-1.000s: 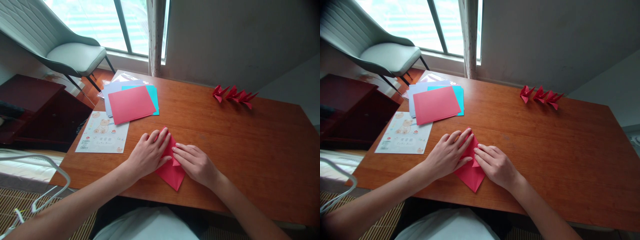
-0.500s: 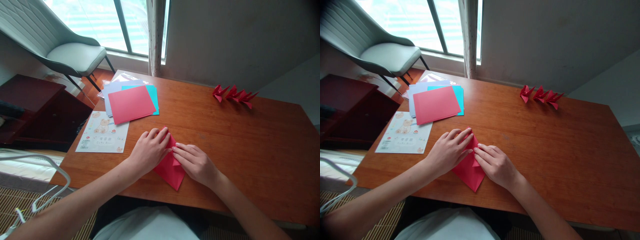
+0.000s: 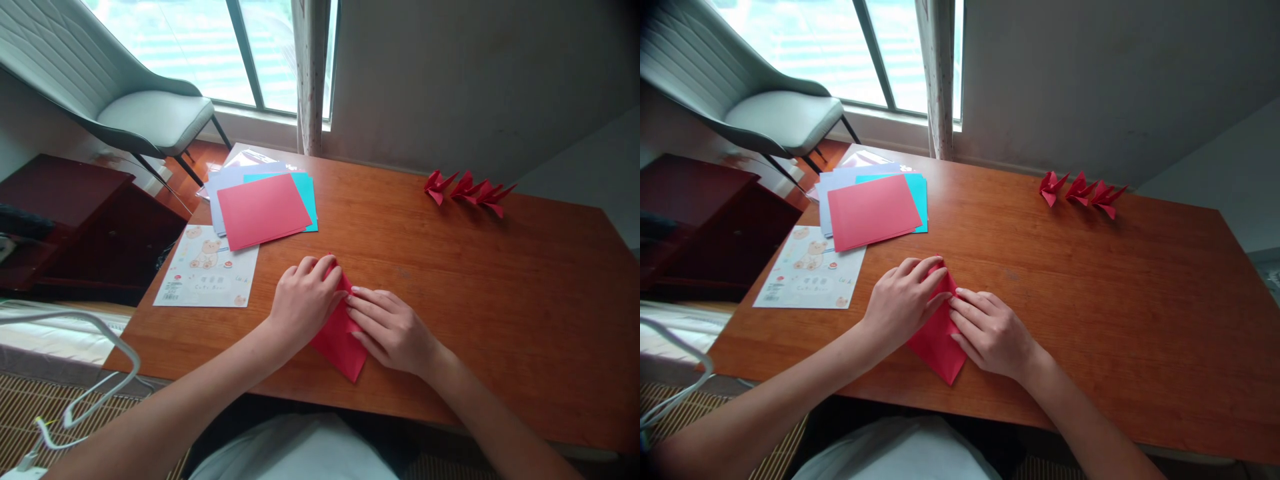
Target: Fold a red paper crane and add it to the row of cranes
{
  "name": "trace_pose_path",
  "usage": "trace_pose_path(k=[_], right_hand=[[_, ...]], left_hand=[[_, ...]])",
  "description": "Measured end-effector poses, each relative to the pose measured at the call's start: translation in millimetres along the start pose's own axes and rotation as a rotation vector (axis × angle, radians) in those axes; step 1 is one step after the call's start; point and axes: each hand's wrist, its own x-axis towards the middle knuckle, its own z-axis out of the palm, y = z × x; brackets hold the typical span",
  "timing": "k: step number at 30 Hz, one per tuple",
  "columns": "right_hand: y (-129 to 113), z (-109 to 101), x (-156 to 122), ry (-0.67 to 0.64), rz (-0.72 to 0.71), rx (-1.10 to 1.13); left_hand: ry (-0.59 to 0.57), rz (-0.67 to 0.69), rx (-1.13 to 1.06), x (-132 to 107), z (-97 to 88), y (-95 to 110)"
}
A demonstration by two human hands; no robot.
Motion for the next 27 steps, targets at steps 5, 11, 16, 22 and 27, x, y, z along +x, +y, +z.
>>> trace_pose_path(k=[5,11,16,22,27], right_hand=[[8,-10,11,0.099,0.271,0.331],[39,-6,47,-0.06,0.526,0.22],[51,-5,56,-0.188,0.476,0.256],[52,-7,56,-0.209,0.479,0.251],[53,-6,53,-0.192,0.434,0.215]], left_hand=[[-0.011,-0.013,-0.005,-2,0.1,1],[-0.018,-0.037,0.004,-3,-1.5,5],[-0.036,-0.081,0.013,-4,-1.6,9],[-0.022,-0.139,0.04,-5,2.9,11],[-0.017,-0.138,0.039,-4,3.2,10]])
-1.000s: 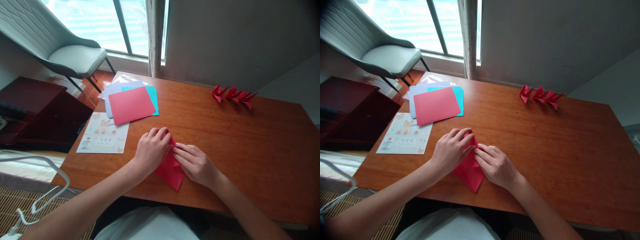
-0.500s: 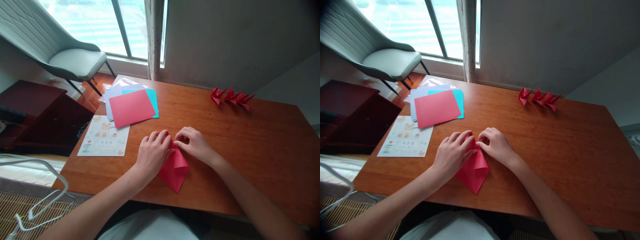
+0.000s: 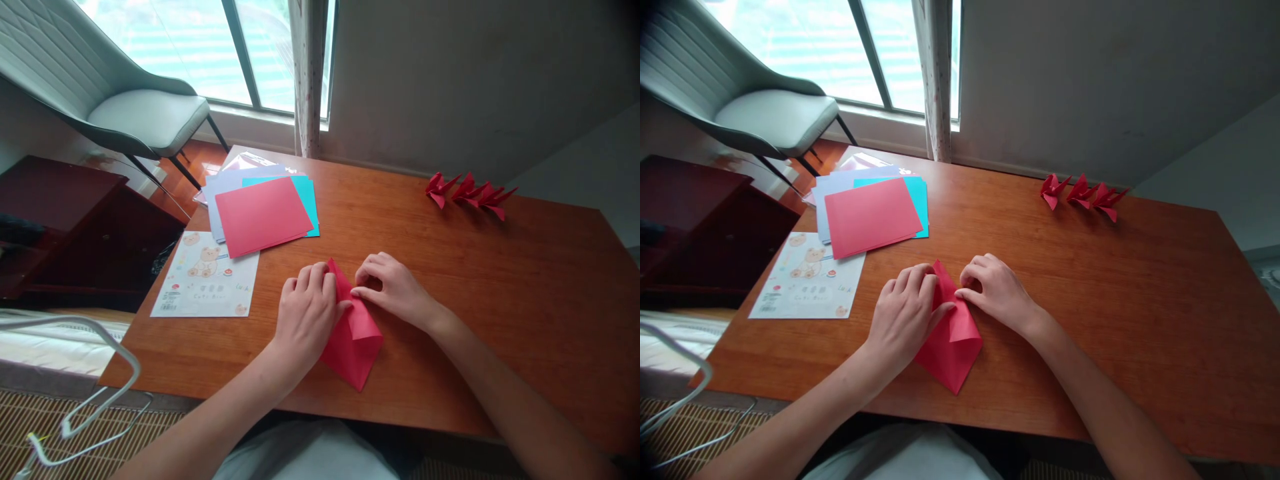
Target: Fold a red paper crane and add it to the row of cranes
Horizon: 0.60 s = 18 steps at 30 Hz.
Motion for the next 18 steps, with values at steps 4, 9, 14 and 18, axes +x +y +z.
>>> trace_pose_path(k=[4,9,14,18], right_hand=[[1,1,2,0.011,0.001,-0.016],[3,5,17,0.032,0.02,-0.057],[5,7,41,0.027,0.034,-0.097],[5,6,61,-0.004,0.041,-0.142]], left_hand=[[-0.004,-0.012,-0.027,0,-0.1,0],[0.0,-0.008,-0.031,0,0.0,0],[-0.012,-0.014,-0.039,0,-1.3,1],[-0.024,-0.019,-0.047,0,-1.7,1]])
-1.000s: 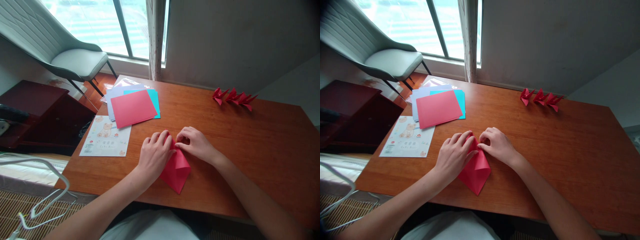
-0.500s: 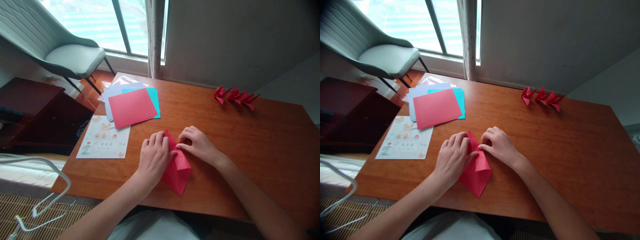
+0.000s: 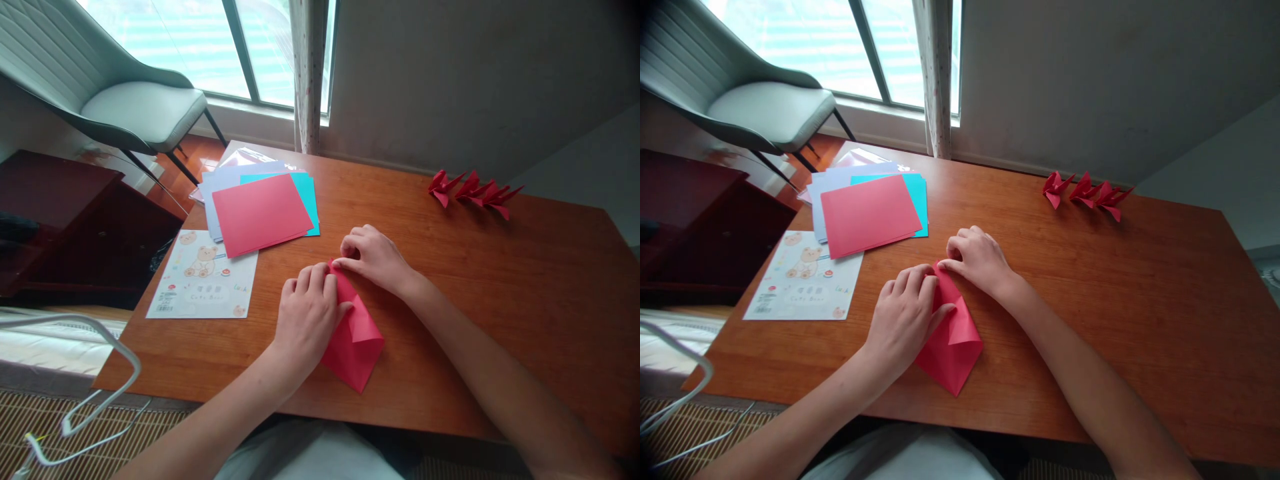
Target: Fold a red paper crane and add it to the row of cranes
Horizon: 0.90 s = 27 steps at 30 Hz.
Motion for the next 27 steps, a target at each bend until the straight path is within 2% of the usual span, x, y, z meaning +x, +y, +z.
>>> trace_pose_path(k=[4,8,11,14,20,23,27], right_hand=[[-4,-2,18,-0.036,0.04,-0.038],[-5,0,22,-0.019,0.057,-0.048],[0,2,14,0.033,0.036,0.037],[6,0,-4,0.026,0.011,0.138],[7,-15,-46,-0.047,0.021,0.072],[2,-18,-52,-0.069,0.036,0.006],[-5,-15,-42,-0.075,0.061,-0.066]], left_hand=[[0.0,-0.001,0.002,0,-0.1,0],[0.02,0.006,0.006,0,0.5,0],[0.027,0.007,0.015,0,1.7,-1],[0.03,0.004,0.011,-1,2.7,-2],[0.029,0.007,-0.008,0,3.3,-2],[0.034,0.007,-0.016,0,3.5,-1],[0.018,0.008,-0.016,0,2.7,-1]])
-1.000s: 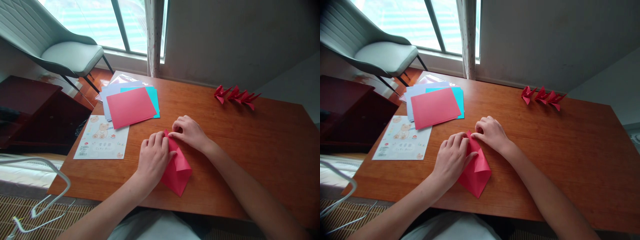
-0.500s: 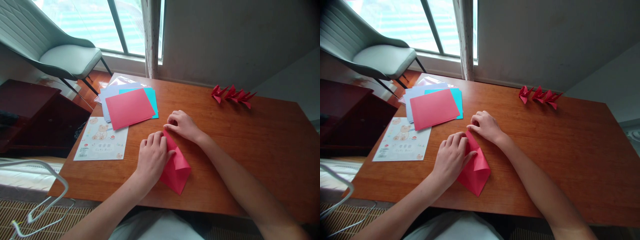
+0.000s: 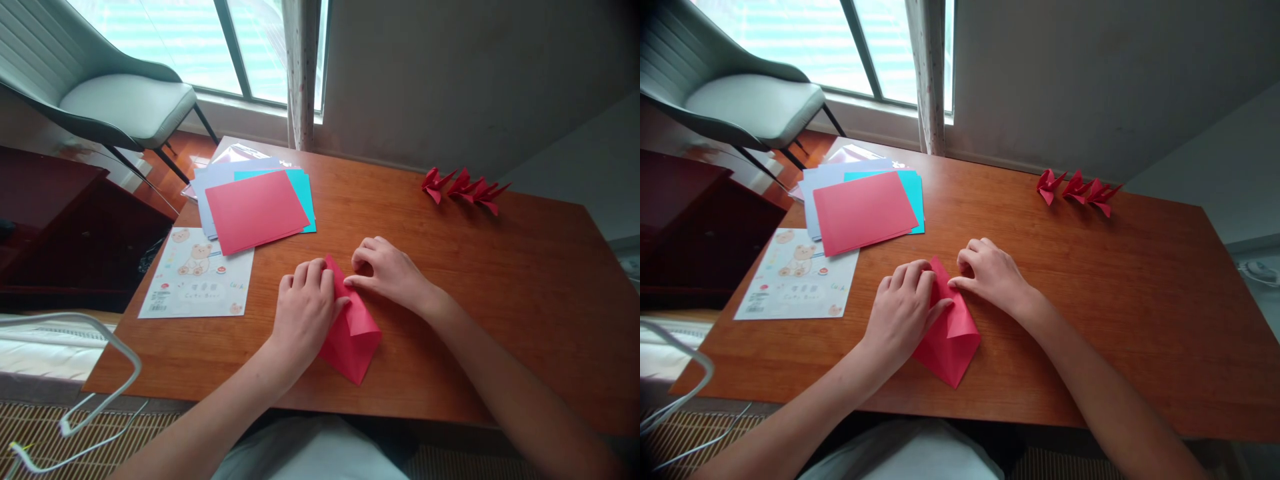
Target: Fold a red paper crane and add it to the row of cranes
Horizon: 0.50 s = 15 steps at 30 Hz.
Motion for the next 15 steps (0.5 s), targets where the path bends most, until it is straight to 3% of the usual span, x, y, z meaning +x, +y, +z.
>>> trace_pose_path(k=[11,15], right_hand=[[-6,11,73,0.048,-0.002,0.012],[2,16,83,0.099,-0.023,0.067]], left_hand=[[0.007,-0.011,-0.013,0,2.2,-1],[0.012,-0.01,-0.023,0,2.9,-1]])
